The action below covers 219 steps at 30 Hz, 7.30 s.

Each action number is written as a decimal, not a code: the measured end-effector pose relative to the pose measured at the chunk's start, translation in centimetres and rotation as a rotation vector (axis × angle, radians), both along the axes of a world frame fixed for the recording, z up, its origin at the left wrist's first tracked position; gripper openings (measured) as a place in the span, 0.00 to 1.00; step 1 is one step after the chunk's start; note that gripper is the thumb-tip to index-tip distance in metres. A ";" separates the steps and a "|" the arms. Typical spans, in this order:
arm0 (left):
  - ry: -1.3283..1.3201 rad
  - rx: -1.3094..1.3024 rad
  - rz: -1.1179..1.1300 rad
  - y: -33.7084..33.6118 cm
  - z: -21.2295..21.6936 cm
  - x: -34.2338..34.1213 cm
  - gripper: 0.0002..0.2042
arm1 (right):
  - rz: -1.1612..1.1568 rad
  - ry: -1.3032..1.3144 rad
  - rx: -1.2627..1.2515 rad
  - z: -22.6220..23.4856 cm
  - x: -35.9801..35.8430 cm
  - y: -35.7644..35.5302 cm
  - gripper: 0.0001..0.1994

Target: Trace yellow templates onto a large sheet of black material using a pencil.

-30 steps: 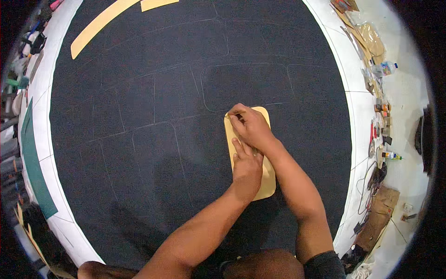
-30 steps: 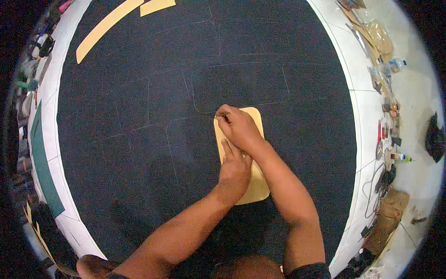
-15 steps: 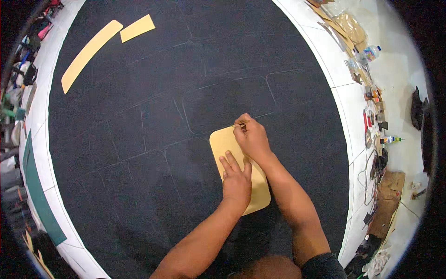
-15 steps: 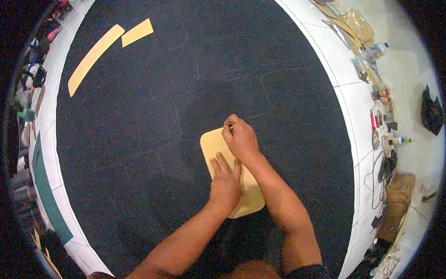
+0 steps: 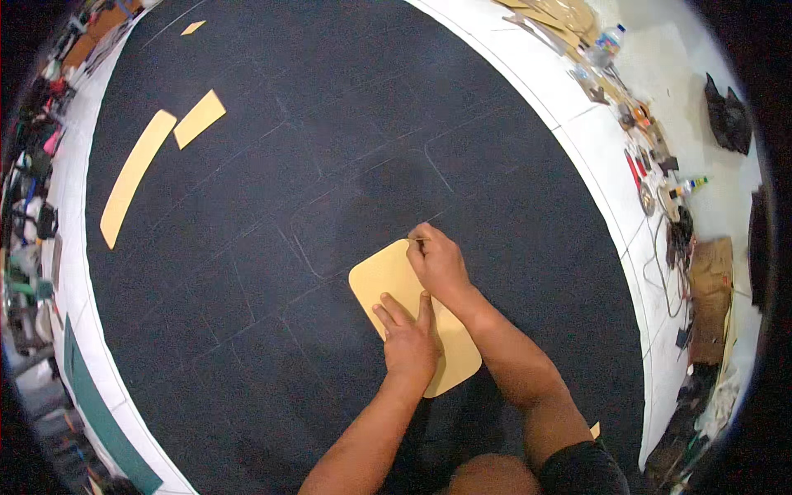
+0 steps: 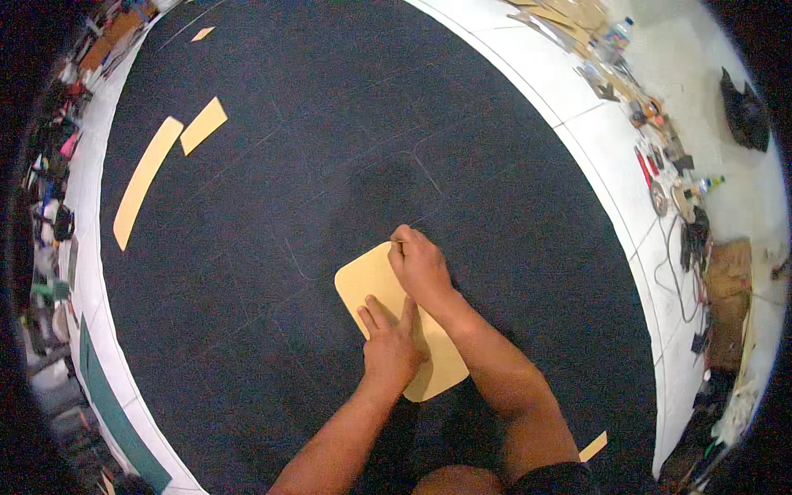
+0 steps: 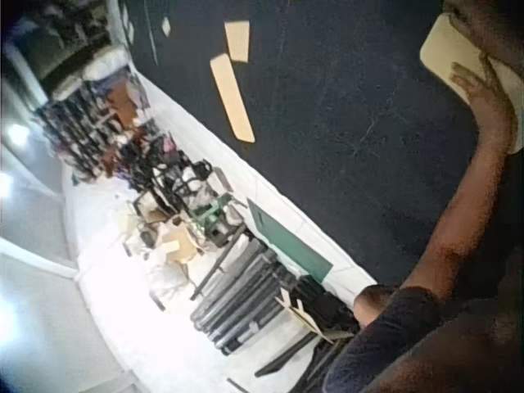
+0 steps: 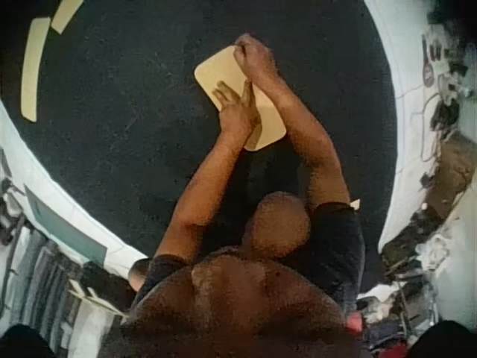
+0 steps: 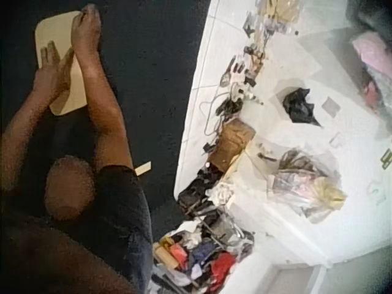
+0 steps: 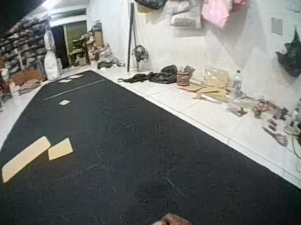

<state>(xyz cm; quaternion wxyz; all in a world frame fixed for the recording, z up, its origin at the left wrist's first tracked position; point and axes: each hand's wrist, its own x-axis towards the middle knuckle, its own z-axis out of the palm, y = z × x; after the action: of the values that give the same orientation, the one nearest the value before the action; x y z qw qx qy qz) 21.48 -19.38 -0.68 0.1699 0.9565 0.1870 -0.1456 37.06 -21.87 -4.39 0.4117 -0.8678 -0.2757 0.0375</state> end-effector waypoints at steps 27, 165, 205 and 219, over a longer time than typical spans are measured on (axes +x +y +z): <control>0.148 -0.033 -0.006 0.2 1.5 1.0 0.59 | -0.067 0.148 -0.336 2.9 -16.4 -19.7 0.09; 0.048 0.045 0.444 24.8 2.5 -43.8 0.28 | 0.174 -0.064 -0.398 38.8 -23.7 -12.9 0.10; 0.342 -0.013 -0.285 3.3 4.4 -15.8 0.34 | 1.089 0.355 0.037 33.2 -17.4 -25.0 0.12; -0.119 0.025 -0.206 -4.0 0.4 -8.5 0.29 | 0.384 1.482 0.347 33.8 -15.9 -26.2 0.12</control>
<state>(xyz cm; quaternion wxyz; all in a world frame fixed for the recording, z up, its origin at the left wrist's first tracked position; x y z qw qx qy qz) 12.97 -23.40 -0.30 0.1530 0.9797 0.0792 -0.1027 21.19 -48.03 29.40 0.6043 -0.4770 -0.0765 0.6336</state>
